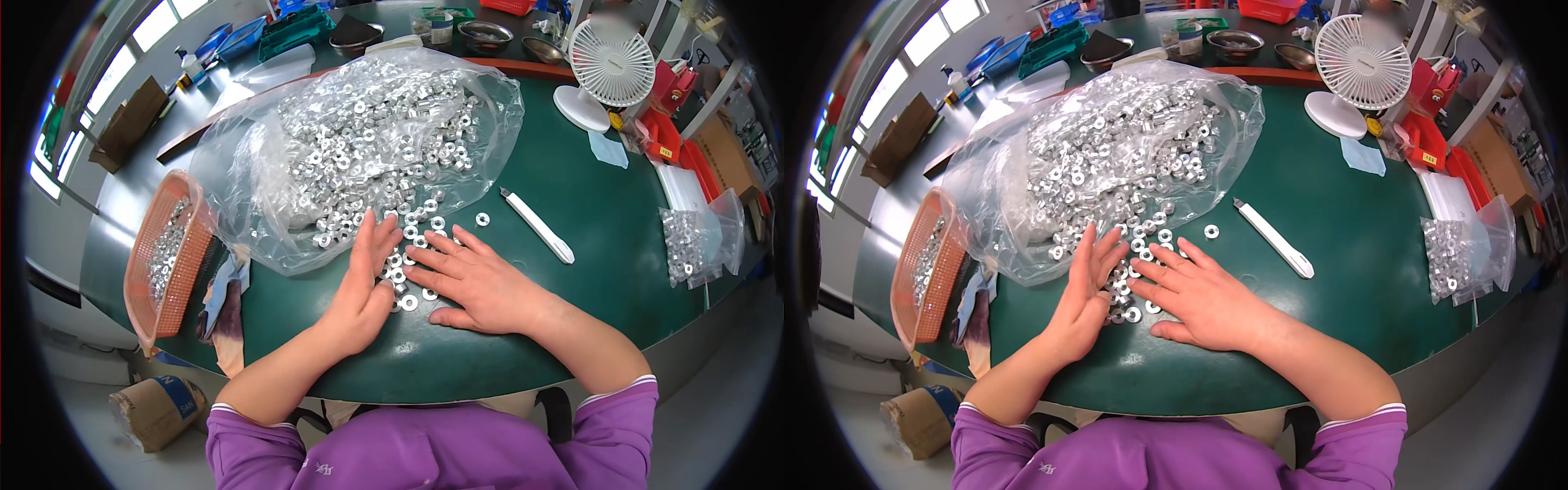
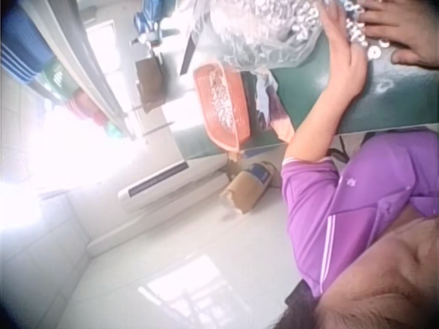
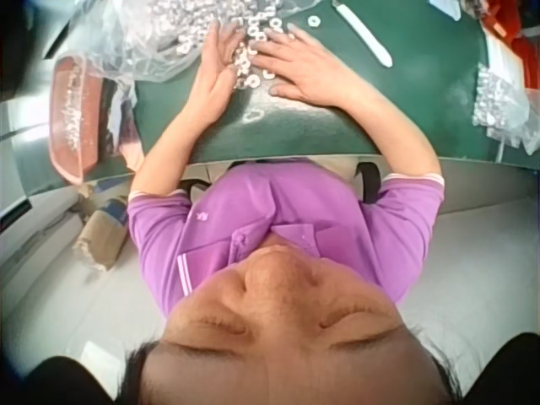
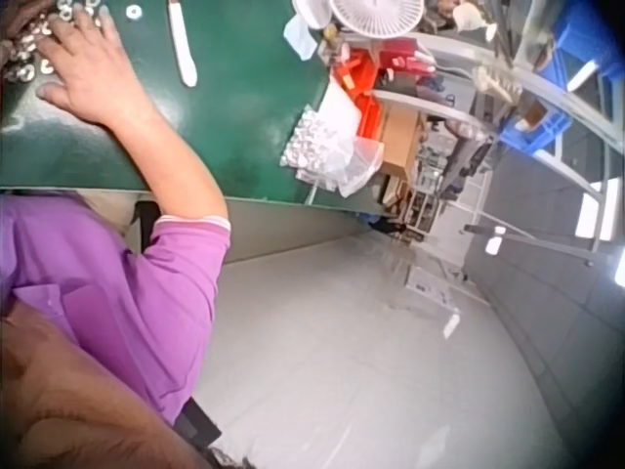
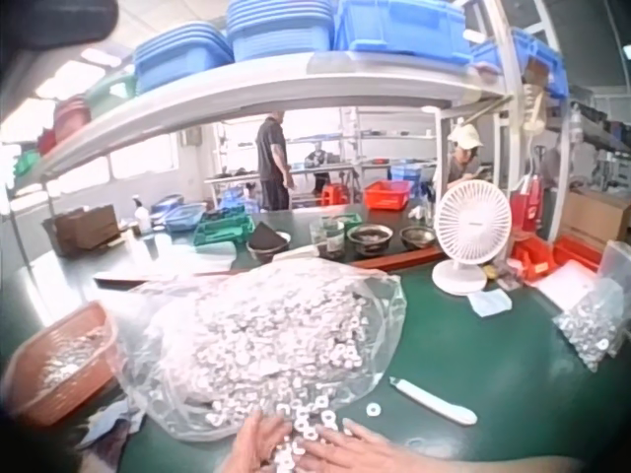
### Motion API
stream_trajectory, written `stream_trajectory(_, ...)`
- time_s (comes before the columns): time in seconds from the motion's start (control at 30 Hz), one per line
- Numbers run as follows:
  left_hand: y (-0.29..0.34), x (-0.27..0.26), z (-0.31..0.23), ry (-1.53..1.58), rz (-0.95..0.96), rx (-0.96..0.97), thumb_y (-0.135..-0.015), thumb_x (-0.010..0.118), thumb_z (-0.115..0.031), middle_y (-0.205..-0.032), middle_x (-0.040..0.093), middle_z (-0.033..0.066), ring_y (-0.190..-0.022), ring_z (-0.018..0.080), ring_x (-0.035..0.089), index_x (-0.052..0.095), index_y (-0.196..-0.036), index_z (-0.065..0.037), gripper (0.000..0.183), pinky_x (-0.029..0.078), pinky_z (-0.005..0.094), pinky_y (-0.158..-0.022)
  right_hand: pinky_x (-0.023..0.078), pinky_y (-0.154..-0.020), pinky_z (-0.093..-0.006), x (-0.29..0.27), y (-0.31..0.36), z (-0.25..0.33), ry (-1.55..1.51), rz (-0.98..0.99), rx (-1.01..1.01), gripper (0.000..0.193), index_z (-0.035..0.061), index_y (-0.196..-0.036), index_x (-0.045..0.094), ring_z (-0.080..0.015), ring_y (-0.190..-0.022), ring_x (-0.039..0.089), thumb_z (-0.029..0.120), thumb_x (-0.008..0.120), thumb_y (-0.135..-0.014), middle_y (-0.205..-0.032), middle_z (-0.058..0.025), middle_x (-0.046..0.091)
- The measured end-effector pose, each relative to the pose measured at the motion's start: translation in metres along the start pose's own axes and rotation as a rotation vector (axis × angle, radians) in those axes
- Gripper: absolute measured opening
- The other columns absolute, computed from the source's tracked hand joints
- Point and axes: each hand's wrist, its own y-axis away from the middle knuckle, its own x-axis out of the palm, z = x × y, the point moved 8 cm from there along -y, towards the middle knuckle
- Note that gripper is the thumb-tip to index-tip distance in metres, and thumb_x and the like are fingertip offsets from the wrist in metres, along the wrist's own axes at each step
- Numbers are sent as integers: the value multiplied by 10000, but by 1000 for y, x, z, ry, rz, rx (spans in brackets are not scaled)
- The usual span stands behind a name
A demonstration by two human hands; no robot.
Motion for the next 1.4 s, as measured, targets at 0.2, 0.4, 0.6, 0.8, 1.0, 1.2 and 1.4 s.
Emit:
stream_trajectory(0.2,0,-8,3,-194,3,-48,-786,416,79,-1463,254,204,-1368,349,260,190,-1438,-55,703,218,436,-1112,263,-1093,-474,-31,2,-14,60,-222,100,479,114,-1244,526,-314,-1304,359,260,660,-808,-1332,-101,458)
stream_trajectory(0.4,-2,-1,-10,-545,10,97,-713,713,-35,-1331,436,151,-1290,360,366,609,-897,-69,215,328,457,-1029,395,-969,-418,-39,15,-47,102,-379,307,354,44,-1138,582,-299,-1127,485,90,622,-789,-1172,-110,549)
stream_trajectory(0.6,-4,-5,-12,-672,-1,182,-746,666,-7,-1255,525,121,-1265,351,396,622,-1037,-64,299,331,441,-1032,467,-836,-374,-32,8,-35,-162,-386,204,306,55,-1035,624,-303,-952,556,-65,547,-765,-1018,-91,610)
stream_trajectory(0.8,0,-9,-14,-680,-81,73,-775,657,-78,-1277,502,152,-1231,359,420,431,-1284,-15,560,322,440,-1039,470,-824,-386,-44,22,-52,48,-351,437,302,45,-1033,622,-307,-931,573,-55,508,-772,-983,-112,606)
stream_trajectory(1.0,3,8,-16,-620,97,56,-622,832,-338,-1326,422,194,-1232,372,397,179,-1423,29,1097,326,441,-1029,477,-808,-410,-26,15,-35,-243,-276,375,296,28,-1046,609,-327,-913,576,-27,514,-770,-953,-139,584)
stream_trajectory(1.2,0,-1,-21,-352,33,136,-745,745,-206,-1378,389,209,-1265,349,397,148,-1445,-2,942,304,426,-1069,478,-803,-406,-63,22,-52,-42,-436,412,283,43,-1048,592,-316,-897,575,0,534,-775,-944,-134,574)
stream_trajectory(1.4,-6,-37,-8,-244,-199,27,-940,424,-88,-1227,534,207,-1125,319,532,200,-1422,11,541,391,405,-993,487,-803,-407,-79,51,-88,301,-377,776,278,52,-1064,589,-306,-927,559,137,622,-801,-1006,-118,562)
